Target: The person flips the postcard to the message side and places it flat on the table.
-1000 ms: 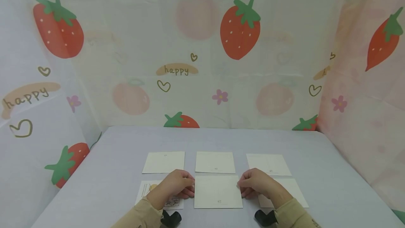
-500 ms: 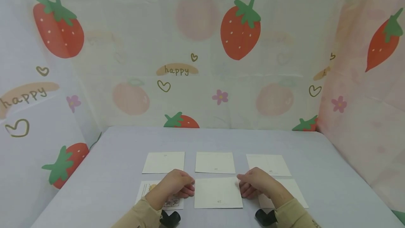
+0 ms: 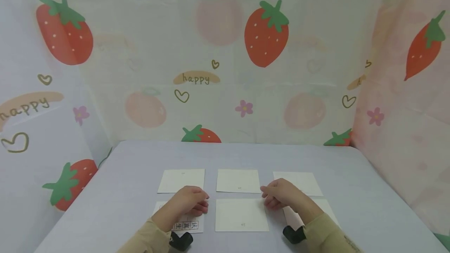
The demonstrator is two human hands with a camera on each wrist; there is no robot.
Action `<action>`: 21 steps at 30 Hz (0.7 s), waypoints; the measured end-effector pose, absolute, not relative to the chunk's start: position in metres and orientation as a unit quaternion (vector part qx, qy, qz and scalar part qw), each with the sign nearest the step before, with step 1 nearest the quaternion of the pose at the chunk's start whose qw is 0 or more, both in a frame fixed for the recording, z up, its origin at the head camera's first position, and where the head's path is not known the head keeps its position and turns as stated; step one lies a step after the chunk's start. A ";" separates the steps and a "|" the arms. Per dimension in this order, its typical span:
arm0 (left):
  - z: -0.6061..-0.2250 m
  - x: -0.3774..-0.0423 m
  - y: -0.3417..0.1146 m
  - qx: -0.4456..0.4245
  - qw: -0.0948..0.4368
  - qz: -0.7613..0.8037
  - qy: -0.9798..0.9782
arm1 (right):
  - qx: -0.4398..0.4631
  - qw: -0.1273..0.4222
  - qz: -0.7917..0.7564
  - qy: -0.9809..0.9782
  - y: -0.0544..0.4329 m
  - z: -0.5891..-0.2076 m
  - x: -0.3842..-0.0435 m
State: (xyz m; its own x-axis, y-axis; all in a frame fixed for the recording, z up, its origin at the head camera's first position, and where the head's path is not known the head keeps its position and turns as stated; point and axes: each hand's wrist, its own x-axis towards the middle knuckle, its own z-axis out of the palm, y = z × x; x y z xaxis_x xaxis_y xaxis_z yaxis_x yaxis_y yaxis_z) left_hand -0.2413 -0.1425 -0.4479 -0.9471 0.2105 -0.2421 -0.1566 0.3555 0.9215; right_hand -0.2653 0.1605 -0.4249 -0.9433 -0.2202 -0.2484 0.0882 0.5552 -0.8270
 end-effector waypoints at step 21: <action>-0.440 -0.238 -0.187 -0.071 0.115 0.538 0.832 | -0.105 0.186 -0.482 0.850 0.108 -0.416 -0.281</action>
State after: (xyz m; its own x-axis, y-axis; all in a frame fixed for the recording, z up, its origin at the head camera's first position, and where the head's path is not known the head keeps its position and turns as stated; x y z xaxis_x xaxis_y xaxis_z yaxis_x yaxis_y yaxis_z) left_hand -0.2377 -0.1873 -0.4397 -0.9634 0.0055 -0.2681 -0.2423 0.4104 0.8791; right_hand -0.2811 0.1083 -0.4159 -0.9085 -0.3580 -0.2156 0.0012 0.5138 -0.8579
